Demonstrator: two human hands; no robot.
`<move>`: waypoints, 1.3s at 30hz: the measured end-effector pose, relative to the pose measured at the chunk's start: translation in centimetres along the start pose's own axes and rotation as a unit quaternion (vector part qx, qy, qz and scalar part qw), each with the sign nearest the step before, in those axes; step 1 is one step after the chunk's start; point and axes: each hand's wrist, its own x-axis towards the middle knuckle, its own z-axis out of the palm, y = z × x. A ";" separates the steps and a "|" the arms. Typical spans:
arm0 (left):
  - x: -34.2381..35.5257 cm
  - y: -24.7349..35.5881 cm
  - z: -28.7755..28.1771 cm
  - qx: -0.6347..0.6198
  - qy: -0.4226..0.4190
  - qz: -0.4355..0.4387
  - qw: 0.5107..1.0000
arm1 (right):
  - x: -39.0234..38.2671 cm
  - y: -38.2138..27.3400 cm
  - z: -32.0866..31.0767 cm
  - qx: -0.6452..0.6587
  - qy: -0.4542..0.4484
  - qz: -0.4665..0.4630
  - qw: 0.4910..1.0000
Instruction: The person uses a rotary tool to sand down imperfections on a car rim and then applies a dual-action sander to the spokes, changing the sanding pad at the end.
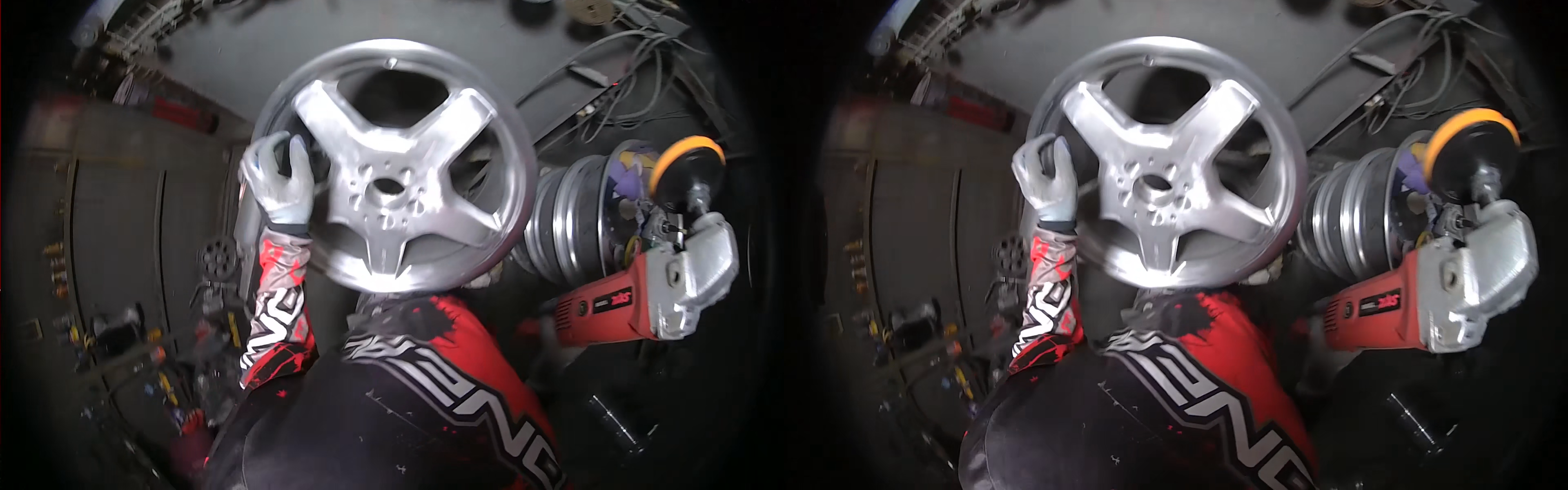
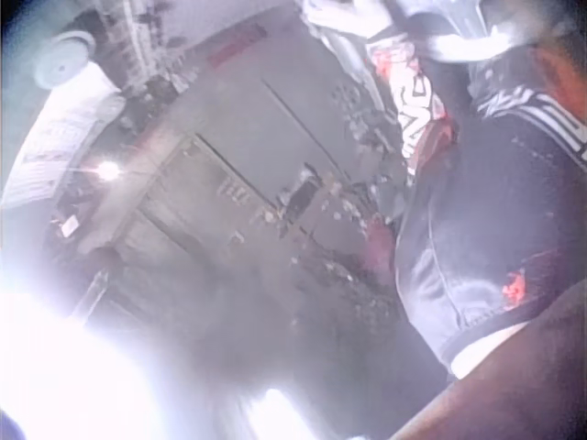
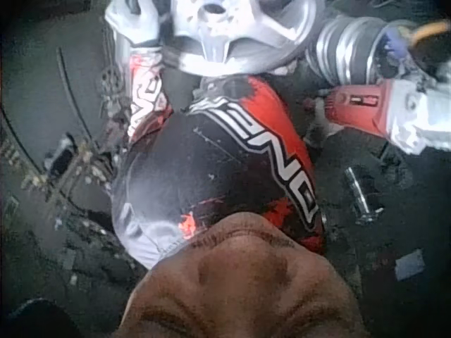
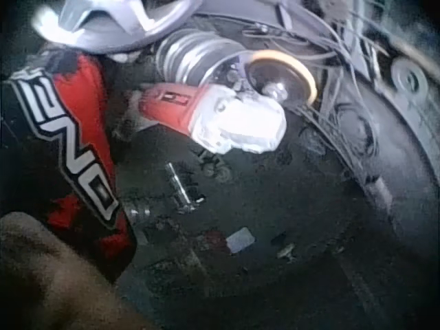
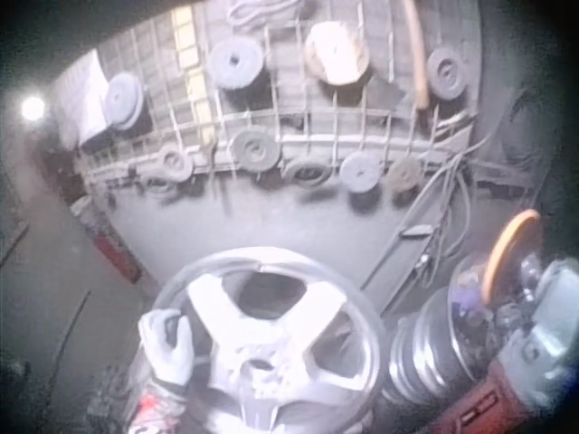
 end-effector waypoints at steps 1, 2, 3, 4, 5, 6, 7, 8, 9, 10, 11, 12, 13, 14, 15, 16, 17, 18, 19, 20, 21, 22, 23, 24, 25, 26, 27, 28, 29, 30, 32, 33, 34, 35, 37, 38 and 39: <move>-2.6 -0.9 -0.6 -0.026 -0.018 -0.053 0.998 | 0.1 -0.1 -0.6 0.015 -0.027 0.000 1.000; -4.7 -1.8 -1.4 -0.080 -0.063 -0.160 0.982 | 0.4 -0.3 -1.0 0.034 -0.060 -0.001 0.998; -6.3 -2.8 -2.1 -0.134 -0.103 -0.264 0.950 | 0.6 -0.4 -1.1 0.033 -0.075 0.005 0.997; -6.9 -3.2 -2.4 -0.112 -0.177 -0.273 0.939 | 0.7 -0.6 -1.3 0.004 -0.077 -0.006 0.997; -7.1 -3.6 -2.4 -0.093 -0.248 -0.280 0.923 | 0.7 -1.0 -1.5 -0.023 -0.078 -0.019 0.997; -6.7 -3.7 -2.0 -0.088 -0.284 -0.173 0.939 | 0.6 -1.5 -1.5 -0.031 -0.080 -0.015 0.996; -6.7 -3.9 -1.2 -0.071 -0.315 -0.132 0.937 | 0.7 -1.8 -1.6 -0.095 -0.084 -0.074 0.989; -6.5 -3.9 -0.7 -0.064 -0.357 -0.150 0.920 | 0.8 -2.0 -1.6 -0.159 -0.087 -0.132 0.974; -6.0 -3.9 -0.7 -0.056 -0.394 -0.167 0.902 | 0.8 -2.5 -1.1 -0.162 -0.086 -0.135 0.974; -5.8 -4.2 -0.8 -0.061 -0.392 -0.167 0.903 | 0.7 -3.1 -0.3 -0.024 -0.033 -0.065 0.997; -5.5 -4.7 -1.0 -0.055 -0.411 -0.172 0.893 | 0.5 -3.8 0.5 0.116 0.021 0.006 0.993; -5.2 -5.1 -0.9 -0.052 -0.434 -0.174 0.883 | 0.1 -4.8 1.1 0.123 0.027 0.047 0.991; -5.2 -5.3 -0.8 -0.061 -0.435 -0.168 0.883 | -0.5 -4.9 1.5 0.119 0.036 0.044 0.991; -5.5 -5.4 -1.0 -0.043 -0.436 -0.159 0.885 | -1.2 -4.4 2.0 0.129 0.037 0.041 0.990; -5.4 -5.2 -1.0 -0.026 -0.430 -0.146 0.890 | -1.5 -4.1 2.3 0.141 0.040 0.032 0.989; -5.1 -5.1 -0.9 -0.026 -0.431 -0.142 0.891 | -2.1 -3.9 2.5 0.109 0.046 0.035 0.992; -4.9 -4.6 -0.9 -0.014 -0.429 -0.136 0.893 | -2.7 -3.7 2.7 0.112 0.057 0.024 0.992; -4.7 -4.3 -0.9 0.023 -0.434 -0.134 0.890 | -3.1 -3.7 3.0 0.103 0.062 0.018 0.993; -4.9 -4.1 -0.9 -0.003 -0.404 -0.132 0.905 | -3.5 -3.5 3.5 0.094 0.072 0.012 0.993; -5.6 -4.4 -0.2 0.012 -0.393 -0.160 0.905 | -4.1 -4.4 4.3 0.088 0.092 0.048 0.991; -5.7 -4.7 -0.2 0.031 -0.395 -0.165 0.903 | -4.6 -4.5 5.1 0.099 0.104 0.043 0.989; -5.9 -5.0 0.1 0.046 -0.410 -0.163 0.896 | -5.3 -4.7 5.8 0.103 0.121 0.063 0.985; -6.0 -5.1 0.3 0.030 -0.416 -0.177 0.891 | -5.8 -4.7 6.4 0.109 0.137 0.083 0.981; -6.1 -5.0 0.4 0.029 -0.422 -0.182 0.888 | -5.9 -4.7 6.3 0.083 0.078 0.095 0.989; -6.1 -4.7 0.4 0.031 -0.429 -0.187 0.883 | -6.2 -4.7 6.6 0.087 0.091 0.096 0.987; -5.7 -4.6 0.7 0.028 -0.437 -0.177 0.882 | -6.5 -4.7 6.9 0.041 0.080 0.102 0.991; -5.1 -4.4 1.2 0.025 -0.445 -0.167 0.880 | -6.7 -4.6 7.1 -0.006 0.069 0.109 0.992; -4.8 -4.3 1.4 0.029 -0.452 -0.160 0.877 | -6.8 -4.8 6.9 -0.025 0.062 0.110 0.992; -4.3 -4.1 1.4 0.031 -0.454 -0.144 0.879 | -6.6 -5.1 6.8 -0.036 0.056 0.110 0.992; -3.7 -3.9 1.5 0.015 -0.454 -0.140 0.880 | -6.0 -5.2 6.8 -0.051 0.054 0.106 0.992; -2.5 -4.1 1.9 0.020 -0.474 -0.137 0.870 | -4.3 -6.4 6.7 -0.070 0.043 0.097 0.992; -2.4 -4.0 1.9 0.017 -0.476 -0.132 0.869 | -3.8 -6.4 6.7 -0.083 0.035 0.091 0.992; -2.0 -3.8 1.6 0.023 -0.474 -0.138 0.869 | -3.2 -6.5 7.1 -0.095 0.021 0.085 0.992; -1.5 -3.9 1.3 0.029 -0.467 -0.148 0.871 | -2.7 -7.0 7.7 -0.111 0.010 0.077 0.991; -1.6 -5.0 0.3 0.041 -0.446 -0.162 0.879 | -2.6 -8.7 8.7 -0.167 -0.025 0.064 0.984; -1.7 -5.0 -0.5 -0.006 -0.433 -0.198 0.879 | -3.1 -9.9 9.1 -0.209 -0.048 0.066 0.974; -1.9 -5.1 -0.5 -0.052 -0.408 -0.233 0.881 | -4.4 -9.7 9.3 -0.265 -0.068 0.074 0.959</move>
